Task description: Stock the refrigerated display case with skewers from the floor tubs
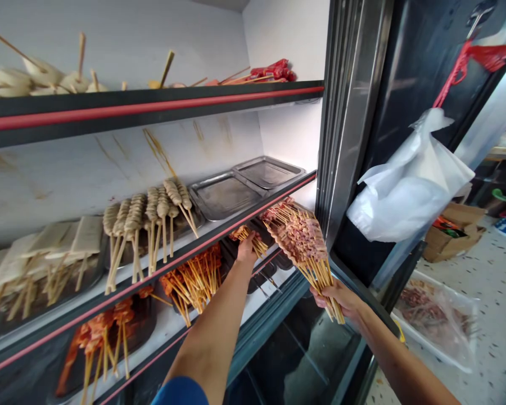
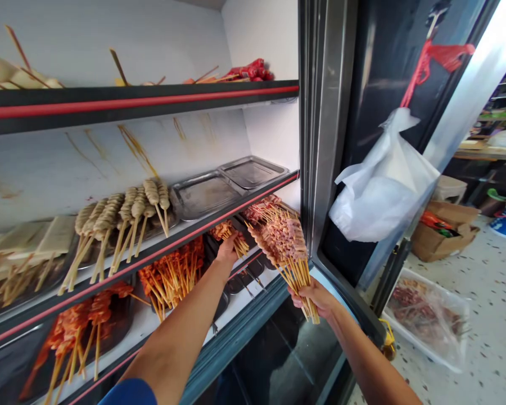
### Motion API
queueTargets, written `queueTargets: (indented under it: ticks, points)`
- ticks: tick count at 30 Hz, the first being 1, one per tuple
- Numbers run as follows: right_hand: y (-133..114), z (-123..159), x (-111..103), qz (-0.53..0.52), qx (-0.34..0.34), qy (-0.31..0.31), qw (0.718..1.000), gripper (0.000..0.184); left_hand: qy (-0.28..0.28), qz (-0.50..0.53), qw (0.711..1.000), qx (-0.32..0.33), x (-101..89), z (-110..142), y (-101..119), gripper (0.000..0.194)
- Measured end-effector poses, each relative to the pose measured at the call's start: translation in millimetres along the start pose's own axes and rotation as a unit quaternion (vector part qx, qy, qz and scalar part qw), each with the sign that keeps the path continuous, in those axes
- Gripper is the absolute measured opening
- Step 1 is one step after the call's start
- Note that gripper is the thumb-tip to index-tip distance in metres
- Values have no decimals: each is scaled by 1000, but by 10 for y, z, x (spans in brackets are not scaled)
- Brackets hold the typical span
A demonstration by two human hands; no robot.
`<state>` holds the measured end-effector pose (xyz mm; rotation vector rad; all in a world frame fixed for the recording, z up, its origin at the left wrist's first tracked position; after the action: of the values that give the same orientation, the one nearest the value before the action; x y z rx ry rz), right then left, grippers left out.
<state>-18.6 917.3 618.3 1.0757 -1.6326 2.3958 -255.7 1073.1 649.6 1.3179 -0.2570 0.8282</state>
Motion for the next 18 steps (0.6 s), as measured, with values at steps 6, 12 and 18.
queueTargets:
  ticks: [6, 12, 18]
  points:
    - [-232, -74, -80, 63, -20, 20, 998, 17, -22, 27, 999, 40, 117, 262, 216, 34]
    - [-503, -385, 152, 176, -53, 17, 983, 16, -91, 17, 992, 84, 57, 588, 481, 37]
    - [-502, -959, 373, 304, 2, 91, 948, 32, -78, -27, 990, 113, -257, 687, 671, 48]
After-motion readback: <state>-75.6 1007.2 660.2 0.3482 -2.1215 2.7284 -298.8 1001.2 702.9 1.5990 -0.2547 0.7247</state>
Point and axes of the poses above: each hand's wrist, its own z-axis away from the middle knuckle, its own x-axis out of the palm, y = z × x, the point moved 7 cm from there along -z, towards the middle knuckle, and after that the axes turned 5 degrees about x, right-handed, at the moved point
